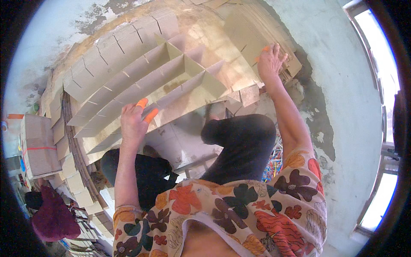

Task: The person sits on the floor and repeatedly folds pre-cut cardboard sheets into accordion-style dividers. They pick up each sheet, fold along scored lines, and place the finished divider into a growing stack on the table.

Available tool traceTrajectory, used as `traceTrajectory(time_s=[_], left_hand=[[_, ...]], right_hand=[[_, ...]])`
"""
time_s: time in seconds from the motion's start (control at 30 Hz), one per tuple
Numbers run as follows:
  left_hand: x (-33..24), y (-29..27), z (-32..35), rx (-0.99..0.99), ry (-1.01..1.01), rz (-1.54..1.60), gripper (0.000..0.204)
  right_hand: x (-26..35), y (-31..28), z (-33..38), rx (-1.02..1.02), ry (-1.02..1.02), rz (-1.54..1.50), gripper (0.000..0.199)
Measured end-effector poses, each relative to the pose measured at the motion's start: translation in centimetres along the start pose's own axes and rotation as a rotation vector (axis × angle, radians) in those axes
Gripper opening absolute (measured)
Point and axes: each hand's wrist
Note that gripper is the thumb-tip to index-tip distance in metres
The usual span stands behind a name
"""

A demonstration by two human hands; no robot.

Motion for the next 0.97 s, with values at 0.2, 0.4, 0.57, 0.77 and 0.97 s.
traceTrajectory(time_s=[0.2, 0.4, 0.57, 0.77, 0.97], left_hand=[[0.8, 0.0, 0.5, 0.006, 0.046, 0.026, 0.031], [1.9, 0.4, -0.3, 0.053, 0.009, 0.101, 0.023], [2.5, 1.0, -1.0, 0.050, 0.067, 0.197, 0.019], [1.5, 1.4, -0.9, 0.067, -0.031, 0.159, 0.025], [2.0, 1.5, -0.9, 0.039, 0.008, 0.179, 0.025]], right_hand=[[1.6, -0.1, -1.1, 0.110, 0.106, -0.313, 0.023], [-2.8, 2.1, -2.6, -0.246, 0.041, -0.407, 0.027], [-6.0, -6.4, -4.6, 0.081, 0.093, -1.031, 0.036], [-0.8, -11.5, -1.1, 0.268, 0.050, -1.453, 0.033], [1.8, -5.4, -1.9, 0.434, 0.069, -1.574, 0.040]])
Point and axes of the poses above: each hand's wrist, its own z-axis away from the middle knuckle, its own y-axis out of the palm, x = y × z, and after that the axes turned 11 degrees about z, right-handed
